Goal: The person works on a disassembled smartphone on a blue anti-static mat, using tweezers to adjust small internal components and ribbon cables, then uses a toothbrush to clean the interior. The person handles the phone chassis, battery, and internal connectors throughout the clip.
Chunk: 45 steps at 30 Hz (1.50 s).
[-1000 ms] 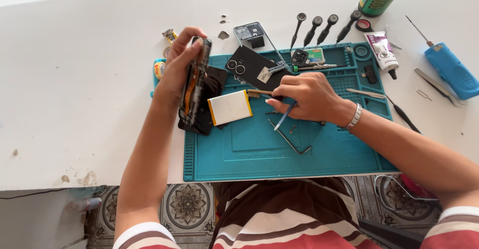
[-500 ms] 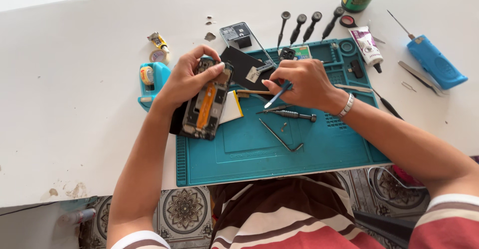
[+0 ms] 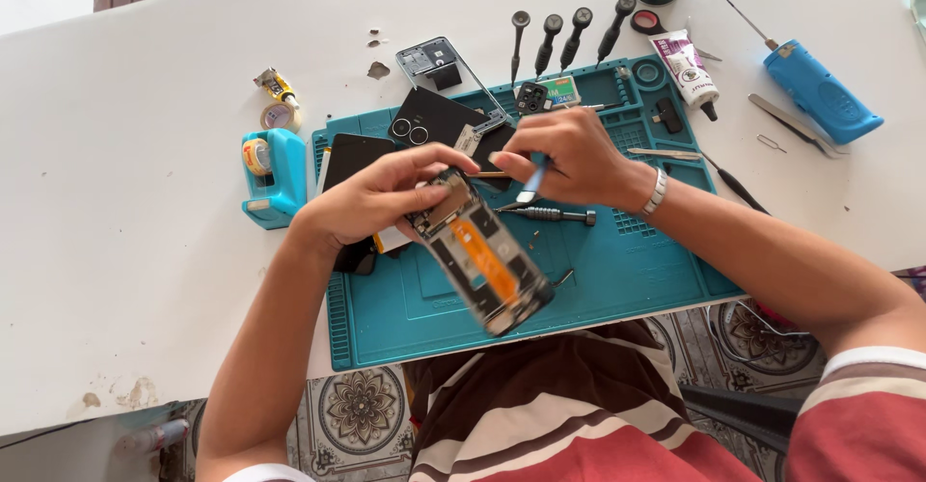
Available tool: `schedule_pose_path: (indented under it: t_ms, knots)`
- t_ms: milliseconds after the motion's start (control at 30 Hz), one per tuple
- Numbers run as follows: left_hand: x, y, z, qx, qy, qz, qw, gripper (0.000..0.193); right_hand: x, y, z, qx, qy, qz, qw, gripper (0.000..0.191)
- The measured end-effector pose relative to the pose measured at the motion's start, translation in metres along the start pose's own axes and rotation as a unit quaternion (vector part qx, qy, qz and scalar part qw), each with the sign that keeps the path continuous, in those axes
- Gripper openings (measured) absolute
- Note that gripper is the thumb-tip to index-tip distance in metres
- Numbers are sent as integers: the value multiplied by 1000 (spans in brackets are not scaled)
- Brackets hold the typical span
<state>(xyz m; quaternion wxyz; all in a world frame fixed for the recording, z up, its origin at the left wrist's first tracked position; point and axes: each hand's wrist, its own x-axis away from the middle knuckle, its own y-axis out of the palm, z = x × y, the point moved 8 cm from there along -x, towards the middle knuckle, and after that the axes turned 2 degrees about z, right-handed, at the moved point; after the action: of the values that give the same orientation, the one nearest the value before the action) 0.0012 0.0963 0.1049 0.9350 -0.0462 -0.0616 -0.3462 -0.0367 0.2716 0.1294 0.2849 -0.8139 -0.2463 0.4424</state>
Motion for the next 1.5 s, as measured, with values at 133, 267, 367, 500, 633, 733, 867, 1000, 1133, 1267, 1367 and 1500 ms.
schedule_pose_path:
  t_ms: [133,267,367,500,633,733,867,1000,1133,1267,1367,1500]
  knots:
    - [1,-16,-1,17,19,67,997,29,-1,-3,-29,-57,-10,-19,998,32]
    - [1,-38,-12,15,-16,142,990,28,-7,-1,-65,131,-49,-20,990,80]
    - [5,-47,-12,36,-3,135,990,28,-15,6,-73,252,-44,-19,966,101]
    - [11,-48,-11,47,19,100,994,24,-19,14,-69,276,-31,-38,960,84]
    - [16,-61,-11,97,30,134,986,28,-12,32,-71,186,-23,-112,976,77]
    - [15,-74,-6,61,112,182,975,23,-1,53,-93,123,-61,-165,977,78]
    - [22,-87,-5,-60,198,272,940,21,5,80,-109,120,-66,-190,972,87]
    - [34,-85,-1,-234,228,322,889,22,3,101,-108,134,-38,-233,963,93]
    - [26,-65,1,-359,230,269,864,15,0,97,-110,136,-38,-240,960,99]
    - [22,-64,0,-373,217,272,860,14,-11,84,-100,65,-48,-271,959,91]
    - [22,-62,-4,-365,213,267,866,15,-18,76,-77,61,-10,-316,947,85]
    - [13,-59,-2,-372,218,261,864,15,-15,62,-50,84,50,-388,916,70]
